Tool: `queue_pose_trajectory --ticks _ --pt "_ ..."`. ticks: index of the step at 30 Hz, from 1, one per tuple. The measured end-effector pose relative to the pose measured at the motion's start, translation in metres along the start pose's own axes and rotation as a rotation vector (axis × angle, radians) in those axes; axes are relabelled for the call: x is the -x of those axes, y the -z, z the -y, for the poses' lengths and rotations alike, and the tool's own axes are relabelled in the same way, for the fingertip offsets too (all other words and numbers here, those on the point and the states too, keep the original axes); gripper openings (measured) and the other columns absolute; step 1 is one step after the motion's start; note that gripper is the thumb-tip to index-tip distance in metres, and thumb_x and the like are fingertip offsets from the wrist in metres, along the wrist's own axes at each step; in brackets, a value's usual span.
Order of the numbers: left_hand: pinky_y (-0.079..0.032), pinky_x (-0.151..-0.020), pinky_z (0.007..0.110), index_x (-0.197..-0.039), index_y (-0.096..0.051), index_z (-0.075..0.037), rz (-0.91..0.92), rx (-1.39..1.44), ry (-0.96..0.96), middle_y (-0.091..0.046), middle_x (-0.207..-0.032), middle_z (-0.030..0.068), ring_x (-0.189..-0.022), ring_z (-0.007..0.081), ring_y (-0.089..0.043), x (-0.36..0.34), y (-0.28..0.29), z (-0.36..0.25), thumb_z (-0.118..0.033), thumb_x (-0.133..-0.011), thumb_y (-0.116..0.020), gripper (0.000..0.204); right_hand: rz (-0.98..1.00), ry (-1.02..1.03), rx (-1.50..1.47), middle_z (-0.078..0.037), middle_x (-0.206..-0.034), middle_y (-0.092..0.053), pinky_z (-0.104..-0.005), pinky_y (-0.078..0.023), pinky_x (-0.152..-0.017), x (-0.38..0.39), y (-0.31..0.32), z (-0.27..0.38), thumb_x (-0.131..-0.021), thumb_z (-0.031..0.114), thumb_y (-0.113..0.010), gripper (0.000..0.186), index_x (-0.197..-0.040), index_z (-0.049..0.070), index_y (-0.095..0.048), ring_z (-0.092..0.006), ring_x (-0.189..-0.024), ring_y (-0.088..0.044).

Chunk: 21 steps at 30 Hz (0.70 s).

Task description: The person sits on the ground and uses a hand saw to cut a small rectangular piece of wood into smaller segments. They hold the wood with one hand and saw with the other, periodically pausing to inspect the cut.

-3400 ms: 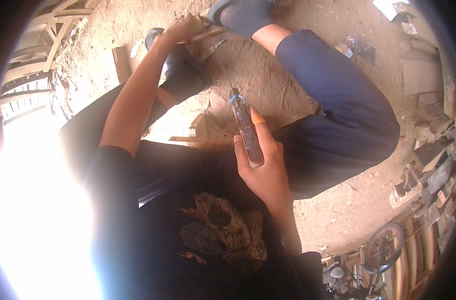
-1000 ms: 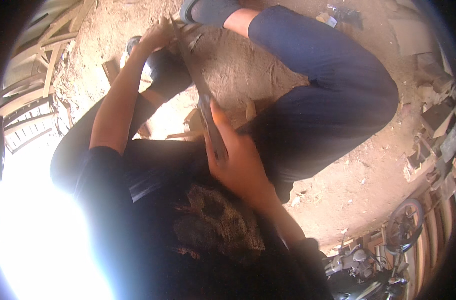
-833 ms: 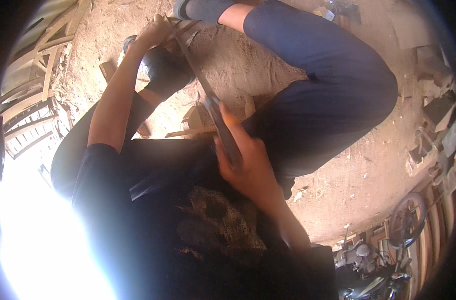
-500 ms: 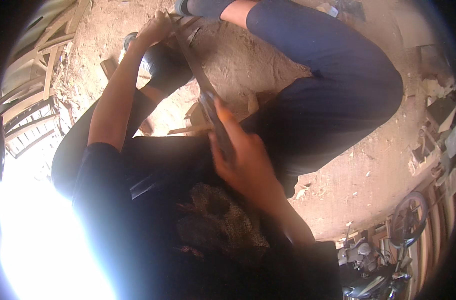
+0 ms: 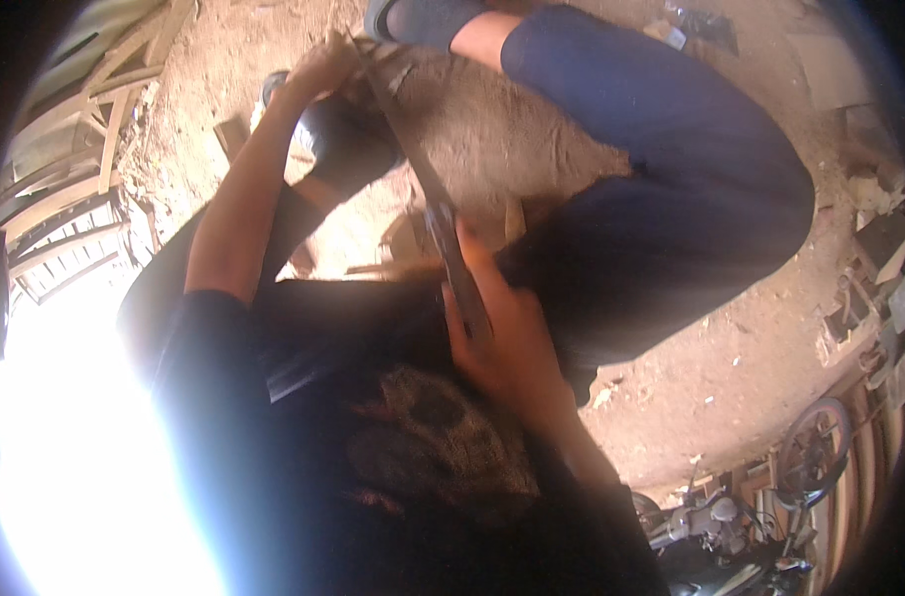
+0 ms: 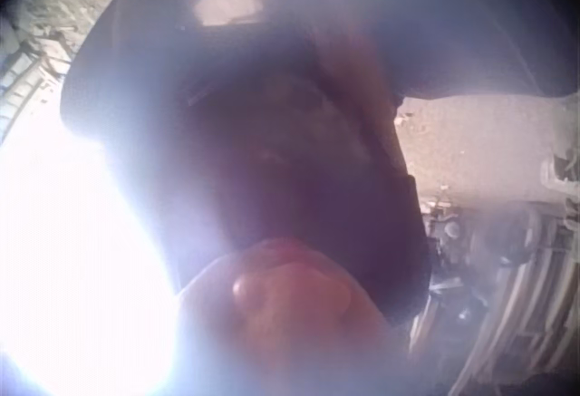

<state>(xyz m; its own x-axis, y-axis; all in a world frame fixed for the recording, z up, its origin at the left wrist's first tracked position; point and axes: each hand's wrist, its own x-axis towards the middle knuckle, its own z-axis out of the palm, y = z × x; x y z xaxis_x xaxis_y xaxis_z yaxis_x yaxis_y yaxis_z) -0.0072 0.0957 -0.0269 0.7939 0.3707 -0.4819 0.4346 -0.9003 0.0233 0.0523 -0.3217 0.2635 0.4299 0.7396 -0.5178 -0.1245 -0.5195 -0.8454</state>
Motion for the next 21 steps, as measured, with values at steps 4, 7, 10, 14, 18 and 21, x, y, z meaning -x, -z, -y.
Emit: queue_pose_trajectory --ticks 4,7,10,14,18,21 --pt "-0.046 -0.095 0.05 -0.12 -0.043 0.006 0.018 0.141 0.048 -0.06 -0.113 0.0314 -0.111 0.0448 -0.058 0.013 0.021 -0.034 -0.049 -0.09 -0.052 0.063 -0.004 -0.089 0.016 -0.024 -0.092 -0.065 -0.0273 -0.049 -0.071 -0.017 -0.008 0.006 -0.089 0.003 -0.059 0.052 -0.138 -0.002 -0.045 -0.0143 -0.079 -0.067" --pt "-0.046 -0.096 0.049 -0.122 -0.043 0.006 -0.035 0.135 0.028 -0.06 -0.113 0.032 -0.111 0.0442 -0.058 0.013 0.021 -0.016 -0.049 -0.09 -0.052 0.064 -0.086 0.195 0.072 -0.025 -0.088 -0.065 -0.0411 -0.052 -0.066 -0.039 -0.016 -0.012 -0.089 0.007 -0.057 0.06 -0.144 0.003 -0.035 -0.04 -0.08 -0.067" --pt "-0.046 -0.096 0.049 -0.123 -0.043 0.008 0.021 0.156 0.085 -0.061 -0.11 0.0332 -0.112 0.0439 -0.057 0.012 0.022 -0.02 -0.048 -0.09 -0.052 0.065 -0.07 0.123 0.041 -0.027 -0.085 -0.063 -0.041 -0.051 -0.064 0.002 -0.01 -0.005 -0.088 0.006 -0.059 0.058 -0.142 0.001 -0.038 -0.0397 -0.077 -0.067" --pt "-0.047 -0.094 0.05 -0.124 -0.04 0.01 -0.041 0.113 0.001 -0.061 -0.11 0.0342 -0.109 0.0456 -0.058 0.006 0.012 -0.011 -0.047 -0.092 -0.051 0.066 -0.069 0.133 0.033 -0.029 -0.086 -0.063 -0.0395 -0.051 -0.064 -0.027 -0.011 -0.005 -0.087 0.004 -0.059 0.057 -0.14 -0.001 -0.041 -0.0395 -0.077 -0.067" --pt "-0.047 -0.094 0.051 -0.126 -0.037 0.011 -0.085 0.093 0.013 -0.06 -0.111 0.0351 -0.108 0.0469 -0.059 0.011 -0.008 0.0 -0.047 -0.092 -0.049 0.068 -0.082 0.131 0.045 -0.029 -0.088 -0.063 -0.0383 -0.052 -0.067 -0.023 -0.019 -0.008 -0.086 0.003 -0.059 0.054 -0.138 -0.001 -0.044 -0.0409 -0.081 -0.066" --pt "-0.046 -0.096 0.052 -0.127 -0.037 0.01 -0.044 0.172 0.069 -0.059 -0.113 0.0347 -0.11 0.0466 -0.058 0.003 0.008 -0.019 -0.047 -0.092 -0.05 0.068 -0.131 0.2 0.008 -0.029 -0.09 -0.063 -0.0383 -0.052 -0.07 -0.031 -0.013 -0.013 -0.086 0.004 -0.059 0.053 -0.137 -0.002 -0.045 -0.0414 -0.087 -0.066"
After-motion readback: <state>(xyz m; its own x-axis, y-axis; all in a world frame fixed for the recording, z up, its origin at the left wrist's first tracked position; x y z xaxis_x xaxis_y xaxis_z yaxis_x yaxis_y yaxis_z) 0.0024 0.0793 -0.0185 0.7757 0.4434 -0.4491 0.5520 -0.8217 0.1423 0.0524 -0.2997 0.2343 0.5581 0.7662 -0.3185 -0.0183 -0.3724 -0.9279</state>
